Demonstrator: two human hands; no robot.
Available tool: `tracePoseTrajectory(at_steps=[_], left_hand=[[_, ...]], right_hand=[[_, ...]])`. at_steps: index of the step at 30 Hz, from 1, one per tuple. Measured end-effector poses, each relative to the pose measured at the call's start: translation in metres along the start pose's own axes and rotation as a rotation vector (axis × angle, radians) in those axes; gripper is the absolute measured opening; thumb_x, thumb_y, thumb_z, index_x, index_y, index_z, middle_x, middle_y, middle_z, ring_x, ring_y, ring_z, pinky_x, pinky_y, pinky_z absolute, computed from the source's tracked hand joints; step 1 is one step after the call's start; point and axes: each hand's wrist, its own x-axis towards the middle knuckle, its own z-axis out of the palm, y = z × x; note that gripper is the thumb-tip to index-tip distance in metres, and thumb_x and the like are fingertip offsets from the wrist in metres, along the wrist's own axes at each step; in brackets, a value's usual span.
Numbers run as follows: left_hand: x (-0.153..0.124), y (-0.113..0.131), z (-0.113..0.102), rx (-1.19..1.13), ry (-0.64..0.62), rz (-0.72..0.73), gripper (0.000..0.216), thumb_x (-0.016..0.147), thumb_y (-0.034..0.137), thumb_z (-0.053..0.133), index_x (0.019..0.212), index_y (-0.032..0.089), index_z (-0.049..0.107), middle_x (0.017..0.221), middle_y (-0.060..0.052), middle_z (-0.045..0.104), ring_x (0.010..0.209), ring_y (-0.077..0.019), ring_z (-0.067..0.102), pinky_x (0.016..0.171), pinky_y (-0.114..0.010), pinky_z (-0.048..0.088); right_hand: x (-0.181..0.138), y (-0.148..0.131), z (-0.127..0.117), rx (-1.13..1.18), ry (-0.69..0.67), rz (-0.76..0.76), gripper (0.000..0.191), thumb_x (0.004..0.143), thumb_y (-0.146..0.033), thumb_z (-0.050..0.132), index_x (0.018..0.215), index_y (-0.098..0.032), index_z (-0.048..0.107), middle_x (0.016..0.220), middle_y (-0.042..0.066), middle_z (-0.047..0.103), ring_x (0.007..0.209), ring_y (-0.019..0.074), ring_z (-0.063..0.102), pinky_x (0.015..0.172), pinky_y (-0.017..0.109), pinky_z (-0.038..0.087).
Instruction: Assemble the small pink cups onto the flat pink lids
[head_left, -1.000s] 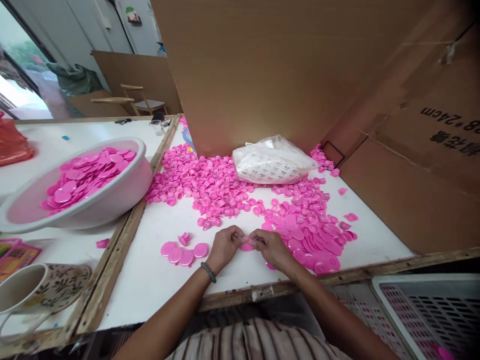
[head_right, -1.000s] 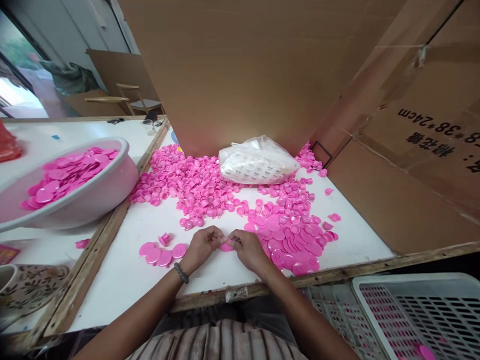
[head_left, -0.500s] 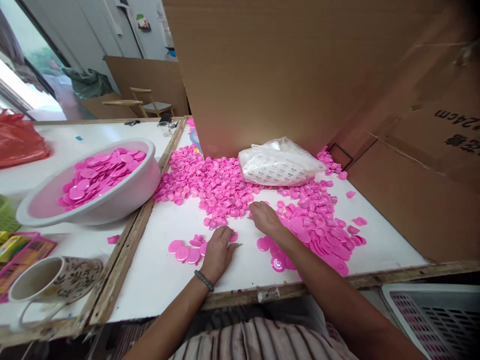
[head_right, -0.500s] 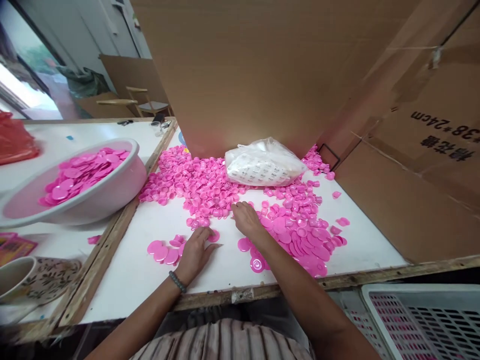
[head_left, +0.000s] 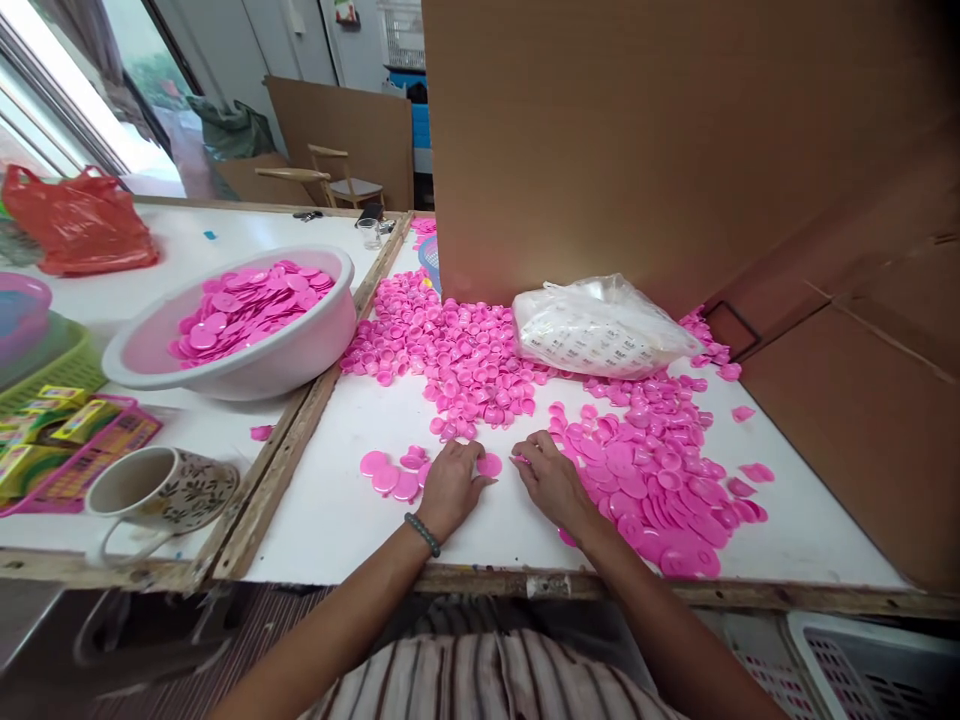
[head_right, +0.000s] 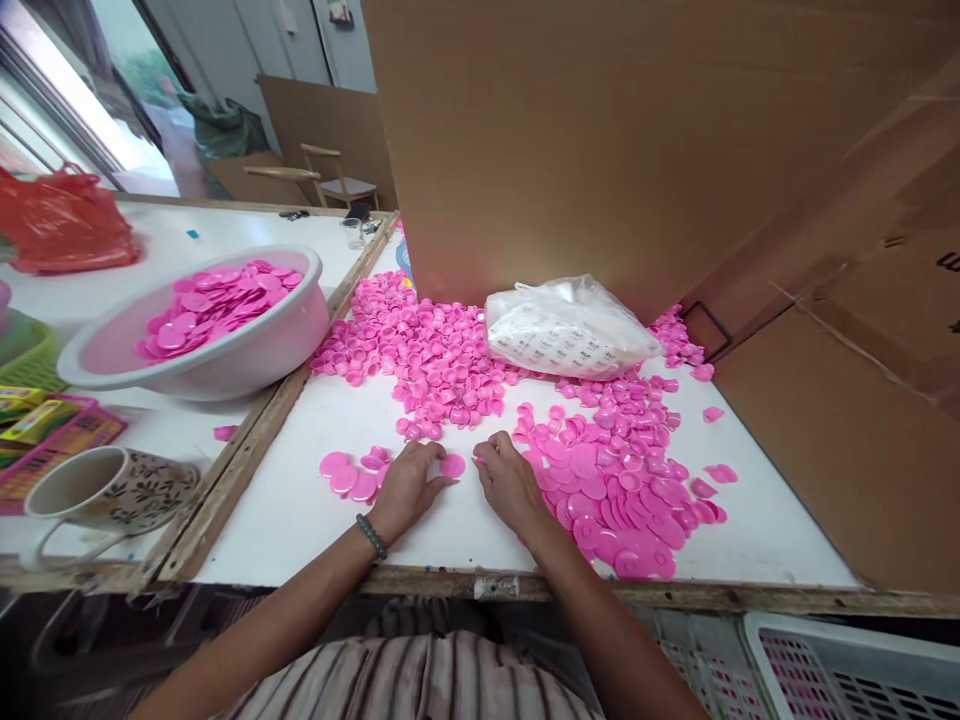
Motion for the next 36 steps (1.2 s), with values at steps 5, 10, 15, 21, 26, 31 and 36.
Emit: tracePoseTrajectory(at_steps=[5,10,15,21,26,31,36], left_hand=[[0.000,0.001,0.000,-0.028,0.004,-0.050,0.018,0.076,0.023,0.060,0.091,0.019,0.050,0.086,-0.004,0.054,0.086,-0.0190,0.049,0.071,-0.029,0.042],[0.000,-0.001,0.001,-0.031,0.011,-0.025,0.018,0.078,0.026,0.058,0.093,0.019,0.050,0.086,-0.004,0.053,0.087,-0.0190,0.049,0.072,-0.029,0.041],[-0.001,-0.002,0.003,-0.010,0.013,-0.026,0.017,0.076,0.024,0.059,0.091,0.019,0.050,0.084,-0.004,0.052,0.084,-0.0188,0.049,0.070,-0.028,0.041],[-0.001,0.000,0.002,0.010,0.020,-0.032,0.015,0.078,0.026,0.057,0.089,0.019,0.050,0.084,-0.004,0.053,0.085,-0.0193,0.048,0.069,-0.029,0.041],[-0.002,0.001,0.000,0.017,0.002,-0.029,0.016,0.076,0.024,0.059,0.089,0.019,0.050,0.085,-0.004,0.053,0.087,-0.0194,0.048,0.070,-0.029,0.041],[-0.002,0.000,0.001,0.020,0.006,-0.030,0.018,0.076,0.025,0.059,0.092,0.020,0.051,0.085,-0.004,0.052,0.086,-0.0193,0.048,0.070,-0.029,0.041],[-0.002,0.000,0.000,0.019,0.008,-0.008,0.017,0.077,0.025,0.058,0.091,0.019,0.050,0.084,-0.004,0.052,0.086,-0.0195,0.048,0.070,-0.029,0.041]], right_hand=[[0.000,0.004,0.002,-0.012,0.033,0.060,0.013,0.088,-0.020,0.042,0.081,-0.018,0.052,0.087,0.002,0.046,0.060,0.0094,0.046,0.047,0.020,0.030],[-0.003,0.002,-0.003,0.092,0.056,0.060,0.008,0.087,-0.019,0.044,0.080,-0.018,0.050,0.089,0.002,0.049,0.061,0.0096,0.048,0.048,0.020,0.032],[-0.008,-0.004,-0.010,0.138,0.051,-0.041,0.011,0.086,-0.014,0.042,0.081,-0.019,0.051,0.082,0.002,0.052,0.069,0.0121,0.051,0.057,0.022,0.037],[-0.007,-0.008,-0.015,0.163,0.018,-0.103,0.014,0.088,-0.016,0.041,0.089,-0.018,0.055,0.087,0.005,0.054,0.076,0.0145,0.052,0.063,0.024,0.040],[-0.024,-0.022,-0.033,0.163,-0.008,-0.101,0.012,0.087,-0.020,0.045,0.085,-0.018,0.056,0.083,0.004,0.054,0.075,0.0144,0.050,0.065,0.025,0.040],[-0.031,-0.030,-0.023,-0.034,-0.165,-0.221,0.011,0.083,-0.015,0.051,0.089,-0.020,0.058,0.086,0.005,0.055,0.081,0.0174,0.050,0.065,0.027,0.040],[-0.018,-0.012,-0.004,-0.025,-0.093,-0.076,0.013,0.086,-0.020,0.048,0.092,-0.019,0.060,0.084,0.005,0.054,0.074,0.0149,0.051,0.061,0.025,0.041]])
